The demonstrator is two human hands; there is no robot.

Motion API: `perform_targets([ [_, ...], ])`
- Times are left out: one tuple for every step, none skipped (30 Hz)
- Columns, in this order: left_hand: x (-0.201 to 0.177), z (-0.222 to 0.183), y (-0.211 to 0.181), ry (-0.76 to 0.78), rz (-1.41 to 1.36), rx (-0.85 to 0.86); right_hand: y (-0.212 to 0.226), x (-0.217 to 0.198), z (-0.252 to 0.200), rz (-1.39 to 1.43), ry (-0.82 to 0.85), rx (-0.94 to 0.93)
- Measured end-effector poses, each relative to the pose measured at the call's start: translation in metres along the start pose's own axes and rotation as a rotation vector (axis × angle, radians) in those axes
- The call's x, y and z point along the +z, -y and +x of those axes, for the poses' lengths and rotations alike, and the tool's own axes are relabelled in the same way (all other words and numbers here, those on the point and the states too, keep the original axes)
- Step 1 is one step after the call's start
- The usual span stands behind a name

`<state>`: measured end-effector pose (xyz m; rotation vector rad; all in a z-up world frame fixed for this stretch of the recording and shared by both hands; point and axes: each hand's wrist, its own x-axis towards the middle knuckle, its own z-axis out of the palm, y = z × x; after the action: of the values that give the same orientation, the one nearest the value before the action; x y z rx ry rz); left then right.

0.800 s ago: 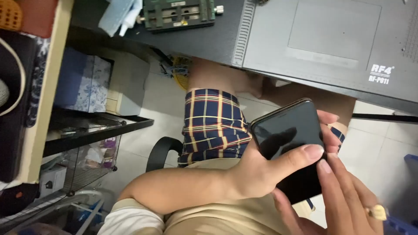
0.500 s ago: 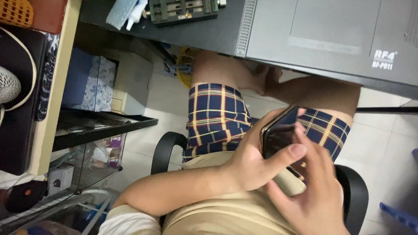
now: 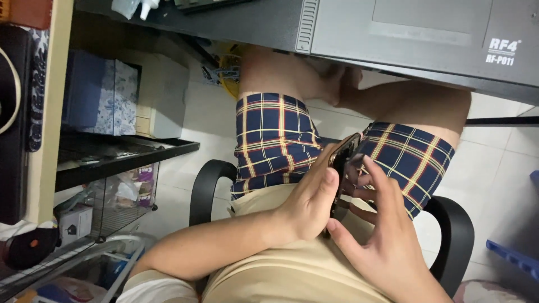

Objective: Disassembling a smartphone to inspect and manipulate the internal motherboard and camera modules.

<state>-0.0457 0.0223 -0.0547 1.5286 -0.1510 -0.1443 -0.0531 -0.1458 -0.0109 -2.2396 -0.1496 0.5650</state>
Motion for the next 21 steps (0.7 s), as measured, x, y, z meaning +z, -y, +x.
perform_targets([
  [0.000,0.001,0.000,0.000,-0.001,-0.005,0.000,-0.002,0.000,0.002,0.003,0.004],
  [0.000,0.002,0.000,-0.008,-0.039,-0.044,0.000,-0.003,0.001,0.012,0.022,-0.018],
  [0.000,0.003,0.000,-0.015,-0.080,-0.084,0.000,-0.005,0.001,0.021,0.040,-0.037],
  [0.000,0.004,0.002,-0.013,-0.083,-0.089,-0.006,-0.006,0.000,0.022,0.043,-0.031],
  [-0.001,0.005,0.004,-0.026,-0.159,-0.112,-0.013,-0.007,-0.001,0.061,0.062,-0.049],
  [-0.002,0.006,0.006,-0.039,-0.235,-0.135,-0.018,-0.007,-0.002,0.100,0.080,-0.067],
  [-0.003,0.006,0.004,-0.041,-0.237,-0.137,-0.030,-0.006,-0.005,0.099,0.084,-0.066],
  [-0.005,0.007,0.003,-0.023,-0.266,-0.217,-0.042,-0.004,-0.008,0.236,0.097,-0.078],
  [-0.008,0.007,0.002,-0.005,-0.295,-0.298,-0.054,-0.003,-0.012,0.375,0.111,-0.090],
  [-0.008,0.006,0.004,-0.007,-0.298,-0.301,-0.047,-0.005,-0.009,0.374,0.115,-0.087],
  [-0.008,0.006,0.007,-0.036,-0.314,-0.376,-0.041,-0.007,-0.006,0.492,0.125,-0.125],
  [-0.008,0.005,0.010,-0.065,-0.330,-0.451,-0.034,-0.010,-0.003,0.611,0.136,-0.162],
  [-0.008,0.004,0.013,-0.066,-0.332,-0.457,-0.043,-0.010,-0.007,0.613,0.138,-0.157],
  [-0.007,0.003,0.015,-0.098,-0.346,-0.524,-0.052,-0.010,-0.010,0.647,0.135,-0.031],
  [-0.006,0.002,0.017,-0.134,-0.358,-0.589,-0.062,-0.011,-0.012,0.680,0.135,0.092],
  [-0.006,0.002,0.016,-0.137,-0.357,-0.593,-0.055,-0.010,-0.011,0.682,0.139,0.094],
  [-0.007,0.002,0.015,-0.117,-0.349,-0.623,-0.047,-0.008,-0.011,0.916,0.108,0.167],
  [-0.008,0.001,0.014,-0.097,-0.341,-0.652,-0.039,-0.007,-0.011,1.149,0.072,0.241],
  [-0.008,0.002,0.012,-0.098,-0.342,-0.654,-0.039,-0.007,-0.009,1.148,0.073,0.244],
  [-0.008,0.003,0.010,-0.069,-0.329,-0.594,-0.039,-0.008,-0.007,1.125,0.073,0.191],
  [-0.009,0.003,0.007,-0.040,-0.316,-0.532,-0.039,-0.009,-0.005,1.100,0.071,0.137],
])
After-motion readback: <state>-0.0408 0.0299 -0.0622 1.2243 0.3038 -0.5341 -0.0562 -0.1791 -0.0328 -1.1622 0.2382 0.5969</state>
